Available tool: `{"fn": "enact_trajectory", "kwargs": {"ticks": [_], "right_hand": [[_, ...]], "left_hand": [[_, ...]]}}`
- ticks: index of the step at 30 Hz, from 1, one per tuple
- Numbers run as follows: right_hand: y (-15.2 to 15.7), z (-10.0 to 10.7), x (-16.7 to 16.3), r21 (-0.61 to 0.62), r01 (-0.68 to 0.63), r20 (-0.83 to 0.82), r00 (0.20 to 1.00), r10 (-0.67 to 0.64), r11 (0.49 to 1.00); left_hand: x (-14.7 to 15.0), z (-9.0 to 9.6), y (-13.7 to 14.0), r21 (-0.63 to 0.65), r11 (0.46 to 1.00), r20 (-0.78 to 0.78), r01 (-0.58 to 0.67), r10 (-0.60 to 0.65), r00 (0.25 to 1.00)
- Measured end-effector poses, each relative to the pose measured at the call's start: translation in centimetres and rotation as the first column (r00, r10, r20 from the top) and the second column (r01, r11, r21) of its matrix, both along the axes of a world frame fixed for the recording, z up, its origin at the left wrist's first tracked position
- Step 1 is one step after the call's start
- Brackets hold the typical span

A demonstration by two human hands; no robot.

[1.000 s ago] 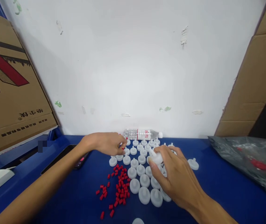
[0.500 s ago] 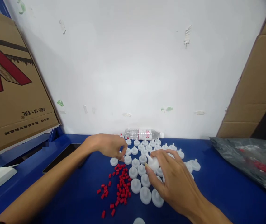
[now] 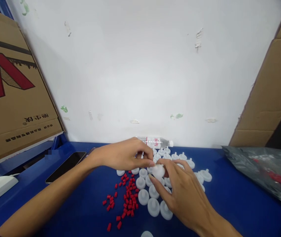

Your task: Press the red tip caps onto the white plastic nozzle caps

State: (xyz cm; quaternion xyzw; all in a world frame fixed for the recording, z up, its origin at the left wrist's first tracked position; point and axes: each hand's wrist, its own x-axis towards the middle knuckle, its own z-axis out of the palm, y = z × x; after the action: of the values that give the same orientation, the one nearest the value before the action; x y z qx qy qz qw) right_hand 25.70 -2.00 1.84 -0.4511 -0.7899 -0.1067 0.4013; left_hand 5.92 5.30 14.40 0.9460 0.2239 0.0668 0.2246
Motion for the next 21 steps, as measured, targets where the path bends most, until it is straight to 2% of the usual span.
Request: {"fn": "enact_trajectory", "kwargs": {"ticks": [3,5,8,11,15,21], "right_hand": [[0.2,-0.3,0.1,-0.008,0.047,-0.001,0.999,-0.047,0.999],[0.4,-0.5,0.3,-0.036,0.044,0.002,0.999,-0.044,0.998],[0.6,-0.6,0.4,-0.077,0.03,0.009,1.0,-0.03,0.997],[0.6,-0.6,0.3,-0.076,0.018,0.014,1.0,-0.017,0.997],[0.6,-0.6,0.2,-0.071,0.011,0.017,1.0,-0.009,0.997],[0.5,-0.6,0.2,-0.094,-0.002,0.018,1.0,0.003,0.996]], "left_hand": [[-1.9,0.9,1.6,0.137,0.975,-0.026,-0.176,0.181,0.983],[-3.3,1.0,3.2,0.271,0.91,-0.073,-0.314,0.345,0.936],[-4.7,-0.1,5.7,0.383,0.842,-0.243,-0.38,0.488,0.838],[-4.9,-1.9,7.4,0.389,0.831,-0.308,-0.397,0.523,0.795],[-4.2,-3.8,8.1,0.405,0.825,-0.335,-0.393,0.534,0.776],[-3.6,-4.8,8.1,0.409,0.838,-0.369,-0.361,0.514,0.775]]}}
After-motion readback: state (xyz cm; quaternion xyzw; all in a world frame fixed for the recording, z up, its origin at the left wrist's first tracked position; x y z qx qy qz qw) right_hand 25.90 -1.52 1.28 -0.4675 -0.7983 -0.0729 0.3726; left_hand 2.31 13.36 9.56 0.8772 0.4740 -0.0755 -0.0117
